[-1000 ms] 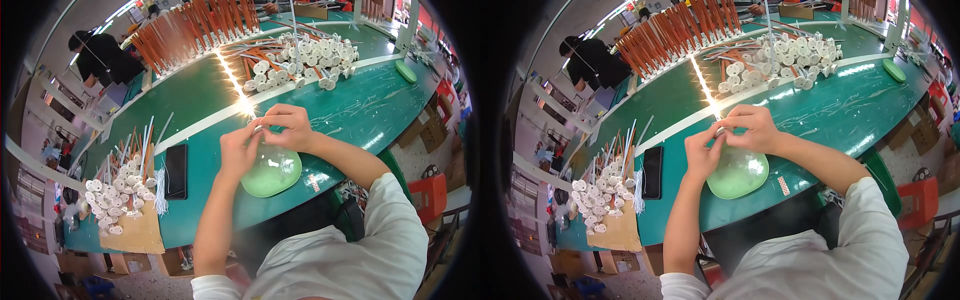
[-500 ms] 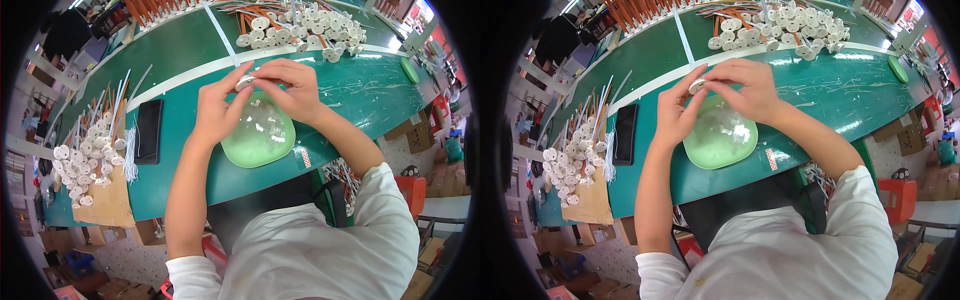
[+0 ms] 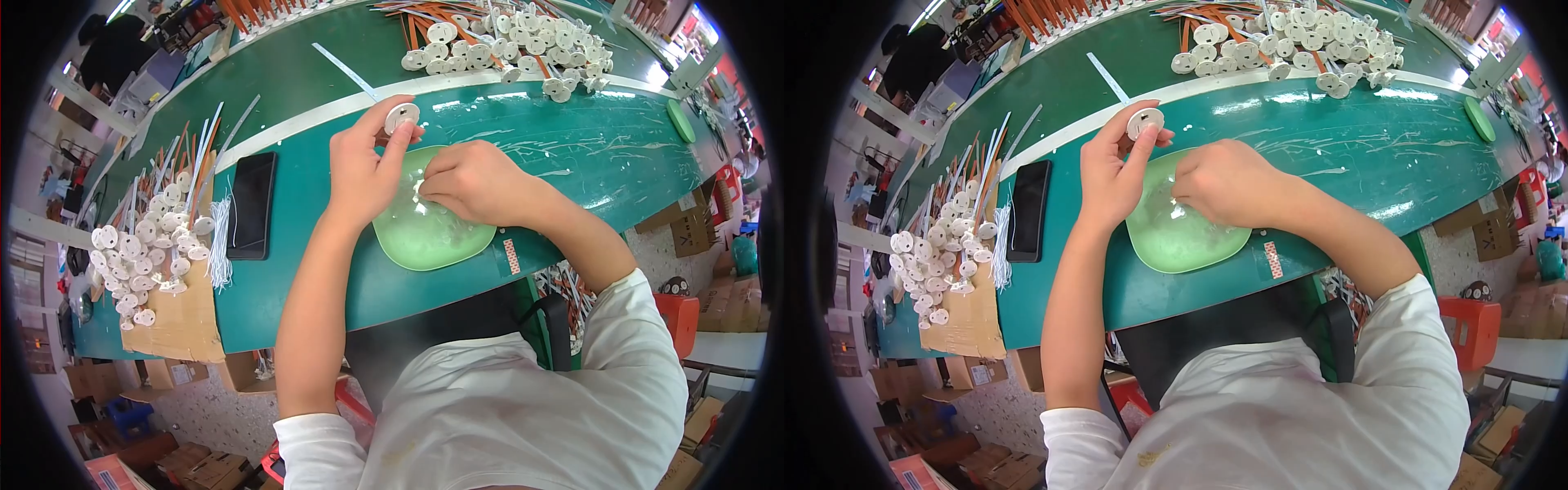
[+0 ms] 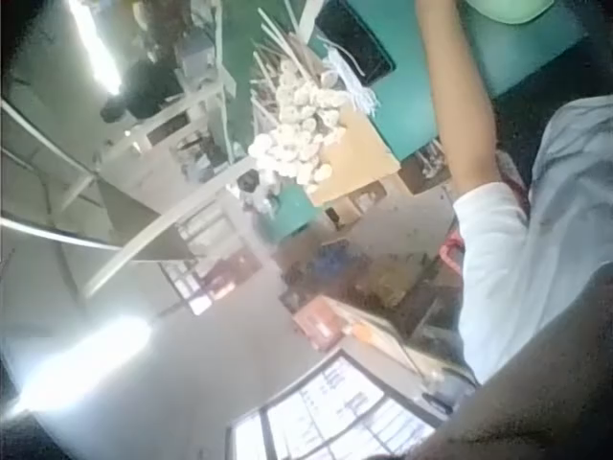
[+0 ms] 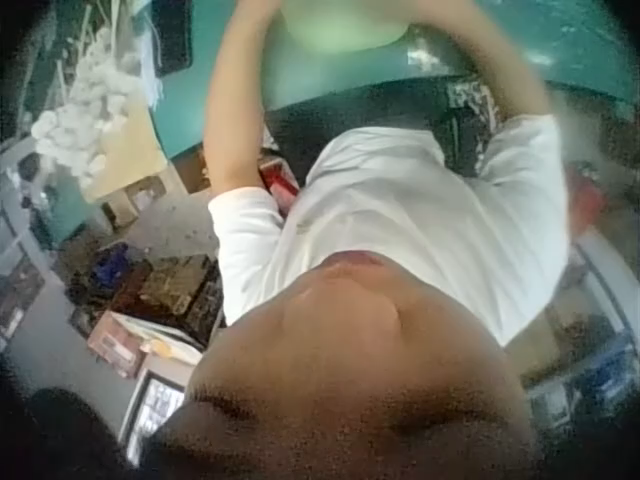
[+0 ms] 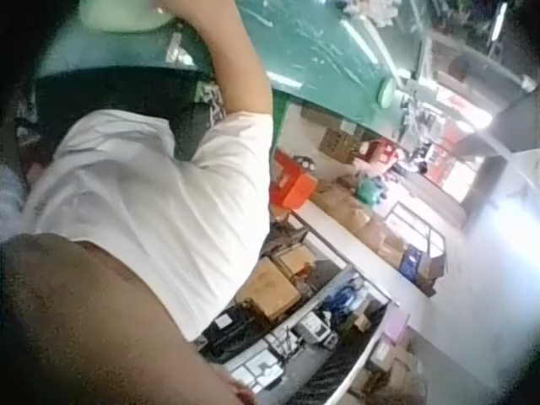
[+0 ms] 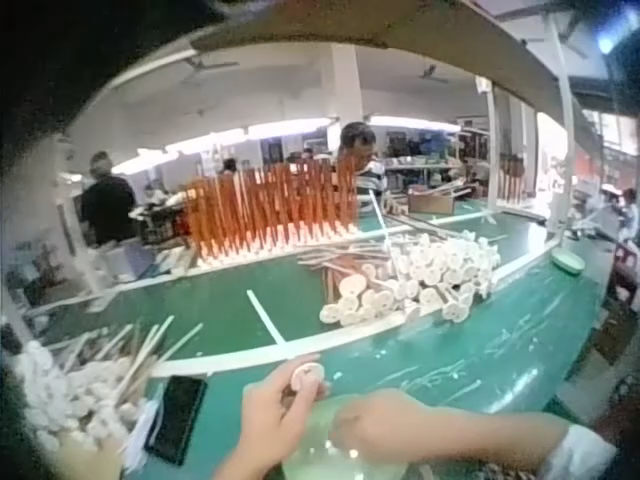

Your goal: Manually attaching small white plastic parts onto long sticks at an assembly line workstation.

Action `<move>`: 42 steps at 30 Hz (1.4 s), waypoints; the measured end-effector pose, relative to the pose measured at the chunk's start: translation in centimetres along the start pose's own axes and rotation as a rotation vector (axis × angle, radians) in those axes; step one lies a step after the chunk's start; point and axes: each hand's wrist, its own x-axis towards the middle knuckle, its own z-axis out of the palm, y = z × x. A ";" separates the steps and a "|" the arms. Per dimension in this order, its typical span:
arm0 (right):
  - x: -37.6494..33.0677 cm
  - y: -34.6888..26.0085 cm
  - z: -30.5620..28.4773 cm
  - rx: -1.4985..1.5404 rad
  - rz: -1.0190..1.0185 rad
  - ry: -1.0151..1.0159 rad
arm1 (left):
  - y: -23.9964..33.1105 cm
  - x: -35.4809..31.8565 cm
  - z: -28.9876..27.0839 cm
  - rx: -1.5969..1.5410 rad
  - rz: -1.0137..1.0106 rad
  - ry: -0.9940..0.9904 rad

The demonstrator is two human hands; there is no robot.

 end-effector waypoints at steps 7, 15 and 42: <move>0.5 -0.3 -2.4 0.617 0.493 -0.002 | 0.1 0.1 -0.4 -0.164 0.002 0.046; 0.8 0.6 -2.5 1.074 0.700 0.036 | 0.7 -0.1 -0.5 -0.283 -0.050 -0.004; 0.4 0.2 -1.8 0.918 0.628 0.302 | 1.5 -0.3 -1.0 -0.207 -0.061 0.015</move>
